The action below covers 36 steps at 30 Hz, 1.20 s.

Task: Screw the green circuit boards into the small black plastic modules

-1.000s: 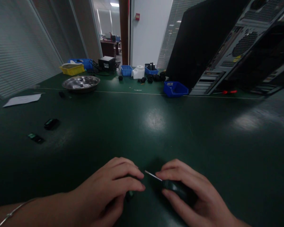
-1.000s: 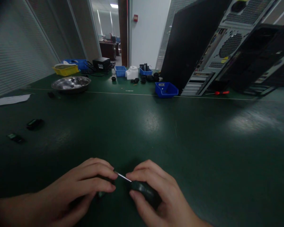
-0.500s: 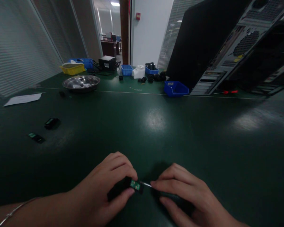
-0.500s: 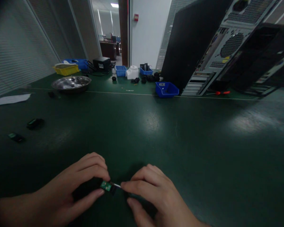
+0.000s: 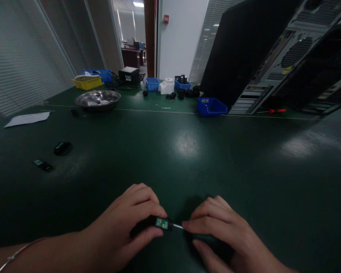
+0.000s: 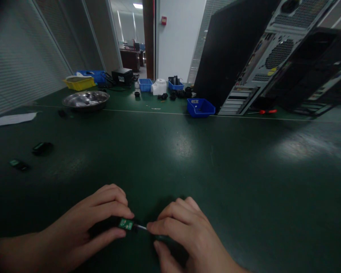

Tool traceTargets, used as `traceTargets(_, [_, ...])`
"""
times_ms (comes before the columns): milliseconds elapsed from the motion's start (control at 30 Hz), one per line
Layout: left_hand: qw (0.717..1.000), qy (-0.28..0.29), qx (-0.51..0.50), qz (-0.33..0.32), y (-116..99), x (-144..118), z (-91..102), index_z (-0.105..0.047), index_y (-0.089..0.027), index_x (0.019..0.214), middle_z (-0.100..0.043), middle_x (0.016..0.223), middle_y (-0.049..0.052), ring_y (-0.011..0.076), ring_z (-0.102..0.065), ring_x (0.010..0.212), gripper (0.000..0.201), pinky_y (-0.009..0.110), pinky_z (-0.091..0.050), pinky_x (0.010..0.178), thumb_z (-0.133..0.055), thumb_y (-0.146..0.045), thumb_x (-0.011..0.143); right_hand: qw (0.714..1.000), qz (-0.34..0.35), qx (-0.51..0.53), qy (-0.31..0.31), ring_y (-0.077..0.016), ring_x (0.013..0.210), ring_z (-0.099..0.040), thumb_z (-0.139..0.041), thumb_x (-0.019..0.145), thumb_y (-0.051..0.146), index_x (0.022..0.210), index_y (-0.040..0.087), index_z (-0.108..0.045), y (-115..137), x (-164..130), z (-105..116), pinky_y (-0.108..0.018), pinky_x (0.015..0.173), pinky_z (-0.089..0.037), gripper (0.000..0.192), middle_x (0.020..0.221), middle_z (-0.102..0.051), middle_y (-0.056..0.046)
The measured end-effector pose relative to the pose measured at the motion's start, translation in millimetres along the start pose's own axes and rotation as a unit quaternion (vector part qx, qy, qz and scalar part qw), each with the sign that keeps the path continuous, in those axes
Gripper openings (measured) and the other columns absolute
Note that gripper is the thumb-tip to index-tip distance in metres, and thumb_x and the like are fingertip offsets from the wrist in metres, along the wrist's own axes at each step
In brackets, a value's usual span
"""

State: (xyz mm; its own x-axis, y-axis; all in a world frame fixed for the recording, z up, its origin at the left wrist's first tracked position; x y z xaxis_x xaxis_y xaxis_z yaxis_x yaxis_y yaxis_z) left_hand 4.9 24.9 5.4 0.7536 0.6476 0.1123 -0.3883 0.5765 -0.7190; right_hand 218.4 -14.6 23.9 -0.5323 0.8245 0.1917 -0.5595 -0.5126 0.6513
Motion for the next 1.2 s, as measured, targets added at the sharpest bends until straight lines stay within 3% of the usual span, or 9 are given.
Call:
traceTargets(633, [0.995, -0.042, -0.093, 0.019, 4.6, -0.6, 3.8, -0.069, -0.024, 0.102, -0.059, 0.087, 0.000, 0.0138, -0.059, 0.077, 0.020, 0.022, -0.045, 0.068, -0.065, -0.011, 0.087, 1.000, 0.027, 0.015, -0.001, -0.0214, 0.090, -0.066, -0.057, 0.090, 0.008, 0.114, 0.023, -0.067, -3.9, -3.6, -1.8, -0.034, 0.076, -0.056, 0.030, 0.101, -0.070, -0.009])
traceTargets(1200, [0.990, -0.043, -0.132, 0.036, 4.9, 3.3, 5.5, -0.072, -0.023, 0.099, -0.060, 0.083, -0.001, 0.0122, -0.059, 0.073, 0.015, 0.021, -0.043, 0.065, -0.069, -0.015, 0.086, 0.991, 0.092, -0.092, -0.039, -0.0195, 0.081, -0.065, -0.058, 0.088, 0.004, 0.116, 0.019, -0.066, 0.1, -6.5, 0.0, -0.030, 0.068, -0.052, 0.032, 0.098, -0.070, -0.009])
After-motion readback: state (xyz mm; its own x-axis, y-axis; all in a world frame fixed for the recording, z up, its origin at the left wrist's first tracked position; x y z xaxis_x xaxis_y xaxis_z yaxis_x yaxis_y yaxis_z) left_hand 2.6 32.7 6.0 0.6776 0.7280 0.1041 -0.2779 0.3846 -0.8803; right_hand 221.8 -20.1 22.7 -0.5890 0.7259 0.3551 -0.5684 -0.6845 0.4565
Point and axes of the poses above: each hand's wrist, its own x-axis towards the middle knuckle, its own z-axis out of the back of the hand, y = z × x, the point moved 3 cm from there along x, towards the middle knuckle
